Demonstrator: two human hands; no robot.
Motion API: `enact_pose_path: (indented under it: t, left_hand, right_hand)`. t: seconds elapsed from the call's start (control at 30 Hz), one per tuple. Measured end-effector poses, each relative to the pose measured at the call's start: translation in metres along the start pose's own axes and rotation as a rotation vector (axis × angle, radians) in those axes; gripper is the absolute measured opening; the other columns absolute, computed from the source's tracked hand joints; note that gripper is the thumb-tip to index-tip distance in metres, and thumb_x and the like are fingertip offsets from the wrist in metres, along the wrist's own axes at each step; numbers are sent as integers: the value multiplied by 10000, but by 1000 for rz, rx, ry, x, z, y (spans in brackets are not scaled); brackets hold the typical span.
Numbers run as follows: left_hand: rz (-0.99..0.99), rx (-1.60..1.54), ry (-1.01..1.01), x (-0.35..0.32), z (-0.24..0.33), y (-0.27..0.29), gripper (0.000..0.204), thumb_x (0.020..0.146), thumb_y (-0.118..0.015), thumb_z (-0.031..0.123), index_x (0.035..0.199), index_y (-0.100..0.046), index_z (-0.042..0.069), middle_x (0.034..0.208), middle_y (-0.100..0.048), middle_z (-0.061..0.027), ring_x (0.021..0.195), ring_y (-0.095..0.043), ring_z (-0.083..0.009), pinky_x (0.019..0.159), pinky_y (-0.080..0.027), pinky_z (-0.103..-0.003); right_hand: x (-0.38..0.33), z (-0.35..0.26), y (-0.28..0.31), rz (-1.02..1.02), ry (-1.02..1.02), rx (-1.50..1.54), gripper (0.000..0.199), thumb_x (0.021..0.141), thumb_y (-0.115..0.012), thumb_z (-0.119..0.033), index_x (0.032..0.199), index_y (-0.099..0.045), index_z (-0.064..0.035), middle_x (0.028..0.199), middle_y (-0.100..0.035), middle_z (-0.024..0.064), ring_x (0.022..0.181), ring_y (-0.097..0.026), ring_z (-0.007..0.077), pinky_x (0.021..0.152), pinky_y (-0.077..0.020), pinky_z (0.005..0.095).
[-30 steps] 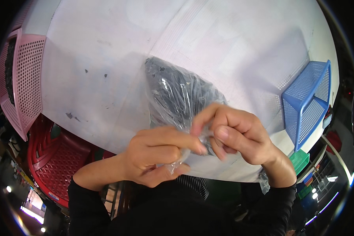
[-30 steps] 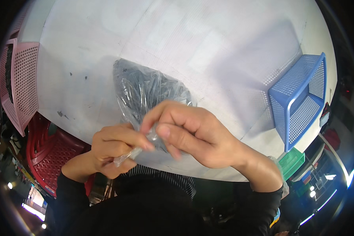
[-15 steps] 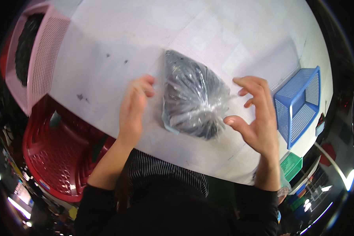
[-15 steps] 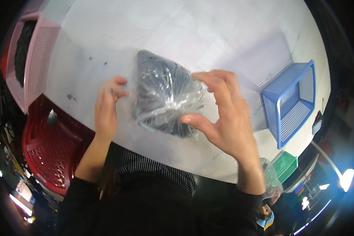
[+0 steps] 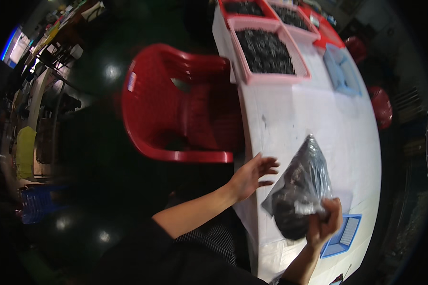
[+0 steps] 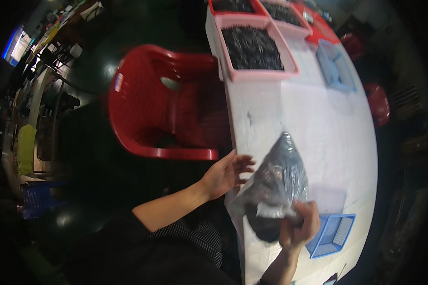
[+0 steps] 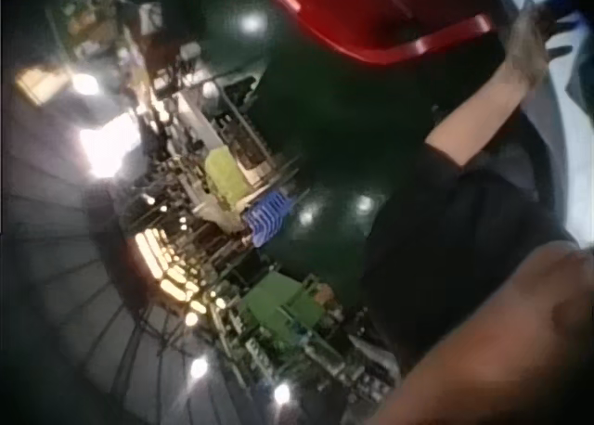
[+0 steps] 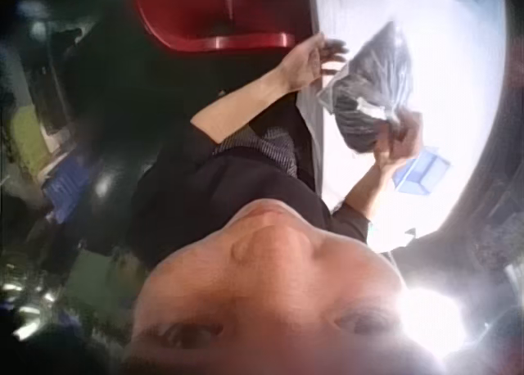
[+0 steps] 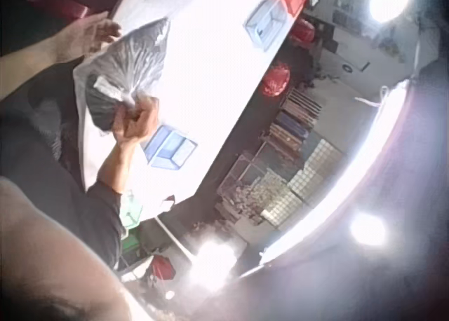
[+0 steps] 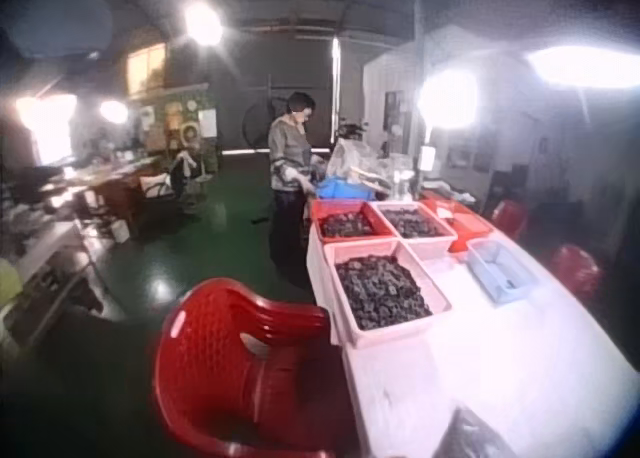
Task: The person picks up a basket of small black plastic parts, pours them into a clear plastic bag, and ties the bag closed. The person then places the sealed bag into a larger bin and moves a pink tray of similar parts across a warehouse floor to a weighing station.
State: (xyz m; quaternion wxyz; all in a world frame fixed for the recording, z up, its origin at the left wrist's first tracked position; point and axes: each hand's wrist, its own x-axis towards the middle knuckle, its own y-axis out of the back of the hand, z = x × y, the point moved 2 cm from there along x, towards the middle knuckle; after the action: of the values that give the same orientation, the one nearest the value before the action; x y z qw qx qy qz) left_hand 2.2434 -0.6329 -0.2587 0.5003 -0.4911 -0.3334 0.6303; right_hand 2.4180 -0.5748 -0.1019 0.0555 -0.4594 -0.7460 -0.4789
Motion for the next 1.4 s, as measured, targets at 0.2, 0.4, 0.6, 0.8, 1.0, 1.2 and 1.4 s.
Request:
enact_pose_path:
  t: [0.2, 0.4, 0.6, 0.8, 1.0, 1.2, 1.4]
  left_hand:
    - [-37, -202, -132, -262, 147, 7, 490, 953, -451, 420, 1211, -501, 6, 1138, -578, -141, 1040, -582, -248, 907, -487, -430]
    - [219, 7, -267, -492, 301, 194, 459, 953, -449, 390, 1202, -505, 8, 1130, -581, -142, 1028, -587, -251, 895, -496, -427]
    - [334, 1, -317, -568, 494, 337, 429, 954, -446, 359, 1193, -508, 9, 1121, -584, -143, 1016, -592, -254, 884, -505, -424]
    - [294, 57, -366, -498, 771, 440, 399, 955, -443, 329, 1185, -512, 10, 1112, -587, -144, 1003, -596, -257, 873, -514, -421]
    - [352, 75, -387, -434, 1075, 500, 370, 955, -440, 299, 1176, -516, 12, 1103, -590, -144, 991, -601, -260, 861, -523, -418]
    - [408, -4, -425, -394, 1352, 566, 341, 956, -438, 268, 1167, -519, 13, 1095, -593, -145, 979, -606, -263, 850, -532, -415]
    - [308, 50, -319, -253, 1678, 651, 314, 957, -435, 238, 1158, -523, 14, 1086, -596, -146, 967, -611, -266, 839, -541, -412]
  right_hand:
    - [6, -263, -112, -16, 228, 325, 344, 636, -728, -236, 840, -578, -3, 620, -475, 74, 466, -453, 177, 417, -319, 296]
    - [-3, -527, -370, -445, 318, 468, 358, 647, -766, -183, 941, -605, -56, 736, -550, 68, 562, -582, 226, 479, -473, 325]
    - [86, -670, -555, -471, 492, 353, 360, 678, -741, -187, 997, -604, -93, 827, -560, 47, 653, -609, 221, 521, -504, 320]
    - [246, -730, -762, -391, 405, 371, 484, 638, -794, -378, 973, -593, -92, 815, -550, 63, 693, -595, 241, 571, -493, 332]
    - [480, -766, -995, -593, 372, 495, 361, 649, -721, -128, 947, -519, -97, 863, -608, 46, 724, -628, 248, 569, -491, 358]
    - [678, -824, -1227, -629, 416, 644, 329, 666, -725, -106, 937, -539, -95, 760, -577, 75, 624, -603, 246, 569, -486, 352]
    - [911, -828, -1452, -518, 215, 479, 326, 654, -762, -99, 911, -566, -64, 760, -607, 81, 580, -597, 230, 523, -470, 325]
